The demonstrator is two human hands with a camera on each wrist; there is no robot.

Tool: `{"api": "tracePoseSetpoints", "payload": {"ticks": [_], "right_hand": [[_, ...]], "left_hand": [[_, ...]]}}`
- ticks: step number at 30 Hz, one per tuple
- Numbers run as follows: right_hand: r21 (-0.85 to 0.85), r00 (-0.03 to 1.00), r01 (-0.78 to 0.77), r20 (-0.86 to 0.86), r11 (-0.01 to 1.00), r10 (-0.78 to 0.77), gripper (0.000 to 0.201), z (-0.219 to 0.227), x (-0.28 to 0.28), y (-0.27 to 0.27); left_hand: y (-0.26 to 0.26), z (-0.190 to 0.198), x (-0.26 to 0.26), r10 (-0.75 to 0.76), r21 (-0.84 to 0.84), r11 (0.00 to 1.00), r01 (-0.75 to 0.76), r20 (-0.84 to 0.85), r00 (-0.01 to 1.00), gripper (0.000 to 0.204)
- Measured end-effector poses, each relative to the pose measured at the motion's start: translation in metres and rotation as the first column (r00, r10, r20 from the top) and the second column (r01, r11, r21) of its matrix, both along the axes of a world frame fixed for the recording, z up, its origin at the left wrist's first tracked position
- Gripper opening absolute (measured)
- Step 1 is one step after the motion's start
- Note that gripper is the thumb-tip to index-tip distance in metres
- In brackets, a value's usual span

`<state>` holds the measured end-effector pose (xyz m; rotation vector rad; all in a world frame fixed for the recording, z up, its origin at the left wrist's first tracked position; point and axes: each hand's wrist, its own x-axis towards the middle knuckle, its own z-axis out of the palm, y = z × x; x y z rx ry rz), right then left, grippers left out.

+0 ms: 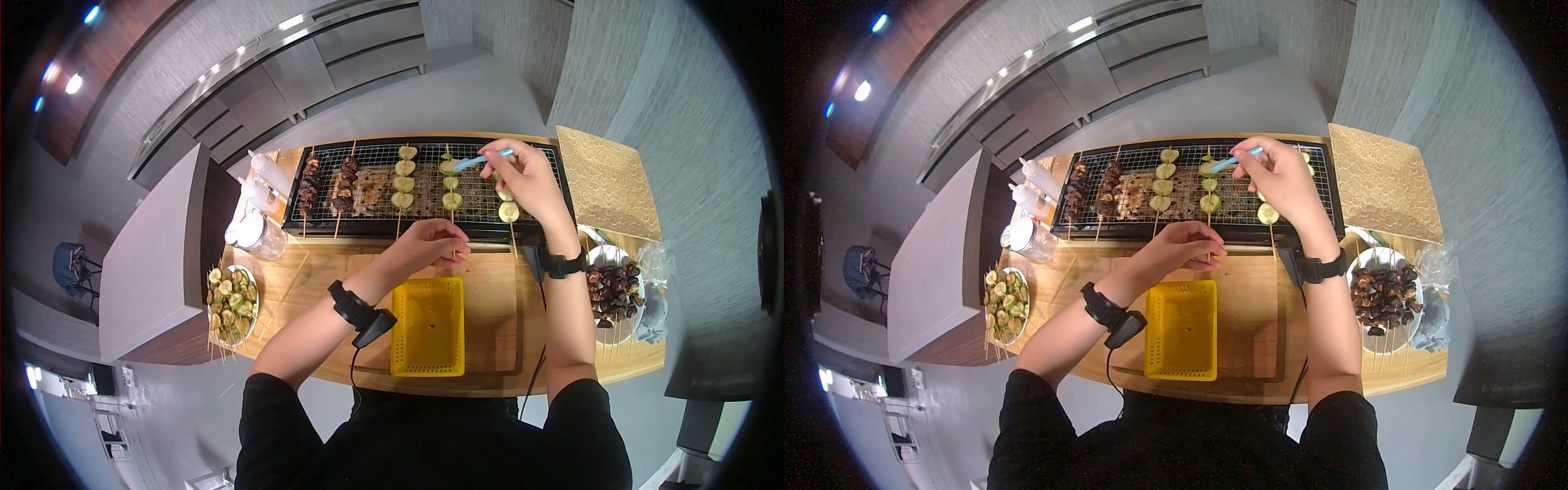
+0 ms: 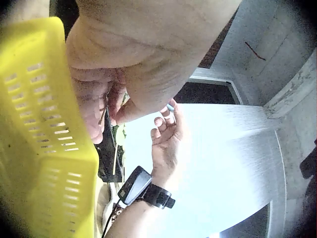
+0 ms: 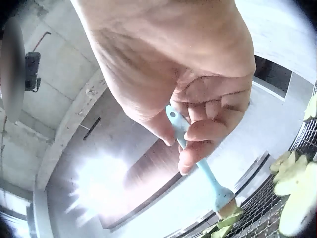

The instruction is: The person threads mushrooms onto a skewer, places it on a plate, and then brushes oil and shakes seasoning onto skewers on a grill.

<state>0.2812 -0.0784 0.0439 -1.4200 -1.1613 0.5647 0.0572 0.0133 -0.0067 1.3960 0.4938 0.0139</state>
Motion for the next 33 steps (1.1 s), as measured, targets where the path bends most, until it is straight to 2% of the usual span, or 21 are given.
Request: {"api": "tracePoseSetpoints", "payload": {"ticks": [3, 6, 9, 12, 19, 22, 25, 28, 30, 33], "right_hand": [[0.026, 0.998, 0.054, -0.043, 0.998, -0.053, 0.018, -0.002, -0.002, 0.002], [-0.042, 0.996, 0.030, 0.082, 0.999, -0.026, 0.019, -0.010, 0.002, 0.006], [0.052, 0.998, 0.065, -0.022, 0.996, -0.064, 0.019, -0.009, -0.002, 0.008], [0.058, 0.999, 0.035, -0.018, 0.998, -0.034, 0.018, -0.015, -0.003, 0.010], [0.009, 0.994, -0.001, 0.106, 1.000, 0.000, 0.017, -0.007, -0.005, 0.003], [-0.002, 0.994, -0.024, 0.110, 1.000, 0.024, 0.017, -0.005, -0.005, -0.002], [-0.007, 0.995, -0.036, 0.089, 0.999, 0.037, 0.017, -0.001, -0.008, -0.007], [-0.038, 0.993, -0.080, 0.080, 0.996, 0.082, 0.016, -0.001, -0.010, -0.015], [-0.030, 0.996, -0.060, 0.063, 0.998, 0.061, 0.016, 0.007, -0.012, -0.026], [-0.124, 0.991, -0.106, 0.068, 0.987, 0.115, 0.017, 0.011, -0.015, -0.040]], "left_hand": [[0.000, -0.002, 0.000, -0.003, 0.003, 1.000, 0.003, 0.006, 1.000, 0.022], [0.002, -0.007, 0.000, -0.020, 0.006, 1.000, 0.020, 0.019, 1.000, 0.021], [0.001, -0.005, 0.000, -0.038, 0.013, 0.999, 0.038, 0.008, 0.999, 0.020], [-0.001, 0.000, -0.002, -0.058, 0.035, 0.998, 0.060, -0.038, 0.998, 0.020], [0.001, -0.012, -0.008, -0.141, -0.001, 0.990, 0.141, 0.006, 0.990, 0.022], [-0.001, -0.005, -0.010, -0.219, 0.119, 0.967, 0.227, -0.071, 0.973, 0.025], [-0.002, -0.008, -0.011, -0.330, 0.381, 0.867, 0.320, -0.041, 0.943, 0.028], [-0.009, 0.003, -0.015, -0.367, 0.481, 0.794, 0.372, -0.109, 0.924, 0.031], [-0.013, 0.002, -0.016, -0.368, 0.445, 0.816, 0.369, -0.093, 0.925, 0.031], [-0.018, 0.003, -0.013, -0.385, 0.441, 0.820, 0.365, -0.047, 0.922, 0.032]]}}
